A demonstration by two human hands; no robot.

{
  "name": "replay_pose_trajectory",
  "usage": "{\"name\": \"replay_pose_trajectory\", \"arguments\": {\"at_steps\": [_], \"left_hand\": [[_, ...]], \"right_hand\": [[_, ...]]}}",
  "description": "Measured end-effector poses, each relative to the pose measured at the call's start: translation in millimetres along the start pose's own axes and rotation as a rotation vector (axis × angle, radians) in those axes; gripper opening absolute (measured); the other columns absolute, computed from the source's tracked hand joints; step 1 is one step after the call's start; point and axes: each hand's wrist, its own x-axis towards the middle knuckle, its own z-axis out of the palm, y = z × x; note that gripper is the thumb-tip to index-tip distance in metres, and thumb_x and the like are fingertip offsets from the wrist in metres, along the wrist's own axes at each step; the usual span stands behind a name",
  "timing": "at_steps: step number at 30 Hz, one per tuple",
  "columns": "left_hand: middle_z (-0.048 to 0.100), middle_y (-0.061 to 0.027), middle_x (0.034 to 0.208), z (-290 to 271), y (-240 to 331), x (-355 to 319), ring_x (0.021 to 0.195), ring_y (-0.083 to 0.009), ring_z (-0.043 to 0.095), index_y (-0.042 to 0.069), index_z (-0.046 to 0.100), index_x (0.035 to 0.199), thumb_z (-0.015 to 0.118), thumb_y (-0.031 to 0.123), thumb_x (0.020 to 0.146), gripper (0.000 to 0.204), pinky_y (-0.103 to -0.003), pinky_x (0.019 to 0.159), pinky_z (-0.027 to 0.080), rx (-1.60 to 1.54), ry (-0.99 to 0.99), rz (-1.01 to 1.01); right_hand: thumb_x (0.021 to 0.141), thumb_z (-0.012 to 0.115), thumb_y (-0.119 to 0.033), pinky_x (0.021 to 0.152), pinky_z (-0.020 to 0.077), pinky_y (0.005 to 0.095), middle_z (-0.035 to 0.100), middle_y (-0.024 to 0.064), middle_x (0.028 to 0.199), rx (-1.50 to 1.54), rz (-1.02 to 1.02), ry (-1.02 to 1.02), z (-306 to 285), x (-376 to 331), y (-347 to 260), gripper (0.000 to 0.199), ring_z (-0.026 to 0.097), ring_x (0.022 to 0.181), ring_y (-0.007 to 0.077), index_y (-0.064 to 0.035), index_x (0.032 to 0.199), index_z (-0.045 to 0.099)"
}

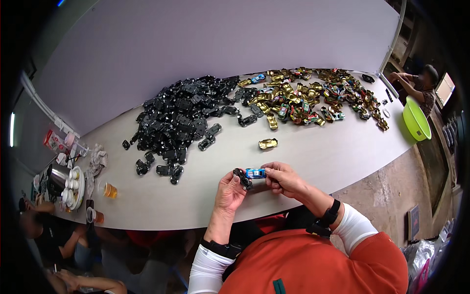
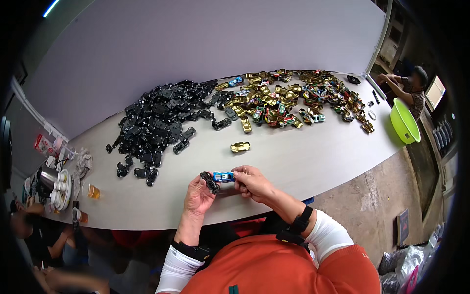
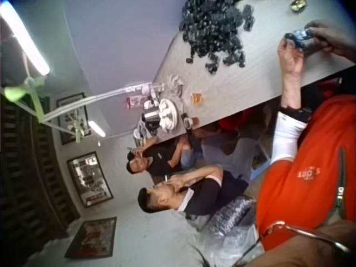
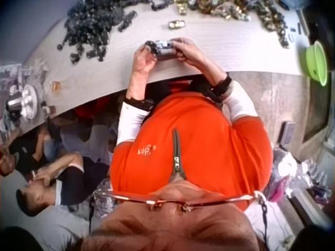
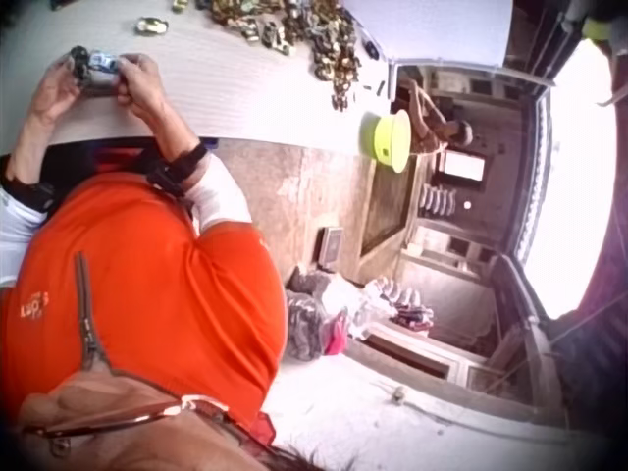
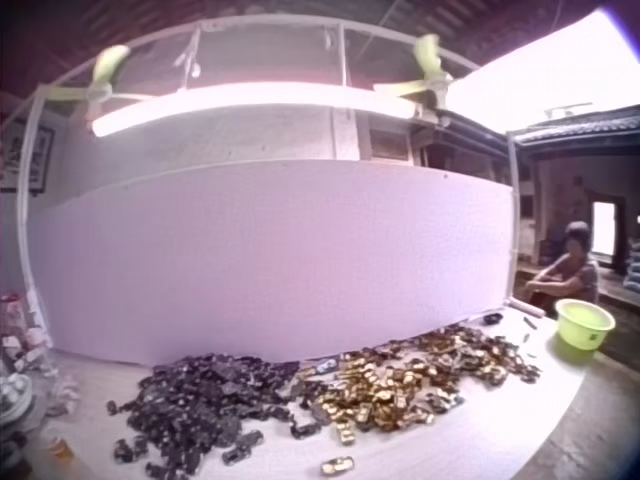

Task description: The person assembles small toy cars by hand, picking up black chassis and colored bodies from a table and snapping them together. The person handles the components one at a time, repeatedly picking up parts, joining them, and placing the finished units back onto the table among other completed cars.

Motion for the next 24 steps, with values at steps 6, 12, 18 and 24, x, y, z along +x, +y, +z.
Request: {"name": "replay_pose_trajectory", "arguments": {"at_steps": [6, 12, 18, 24], "left_hand": [[0.060, -0.0067, 0.091, 12, 1, -2, 0.079, -0.0161, 0.059, -0.002, 0.057, 0.100, 0.067, 0.012, 0.079, 0.027, -0.028, 0.070, 0.051, 0.171, -0.017, 0.221], [0.055, -0.0053, 0.095, 54, 9, -27, 0.085, -0.0144, 0.054, 0.001, 0.061, 0.100, 0.073, 0.003, 0.069, 0.034, -0.025, 0.074, 0.045, 1.229, -0.310, 0.405], [0.057, -0.0079, 0.101, 42, 8, -31, 0.092, -0.0187, 0.055, 0.001, 0.058, 0.102, 0.073, 0.009, 0.070, 0.036, -0.030, 0.079, 0.048, 0.807, -0.202, 0.378], [0.059, -0.0124, 0.098, 25, 10, -29, 0.091, -0.0218, 0.058, -0.001, 0.055, 0.107, 0.071, 0.014, 0.075, 0.039, -0.032, 0.080, 0.051, 0.070, 0.039, 0.192]], "right_hand": [[0.092, 0.050, -0.026, 0.037, 0.0263, 0.0201, 0.049, 0.0032, 0.063, -0.098, -0.082, 0.039, -11, -9, -2, 0.026, 0.035, 0.043, 0.0061, -0.0008, 0.098, 0.053], [0.085, 0.060, -0.038, 0.036, 0.0217, 0.0186, 0.044, -0.0004, 0.059, 0.134, 0.172, -0.091, 1, -9, -5, 0.037, 0.027, 0.044, 0.0037, -0.0018, 0.083, 0.053], [0.082, 0.067, -0.027, 0.038, 0.0232, 0.0173, 0.045, -0.0034, 0.058, 0.166, -0.091, -0.107, 7, -8, -10, 0.024, 0.033, 0.045, 0.0038, -0.0036, 0.085, 0.059], [0.080, 0.066, -0.008, 0.042, 0.0456, 0.0195, 0.062, 0.0066, 0.070, -0.287, -0.520, -0.131, 30, -41, -22, 0.017, 0.060, 0.060, 0.0096, 0.0043, 0.090, 0.061]]}}
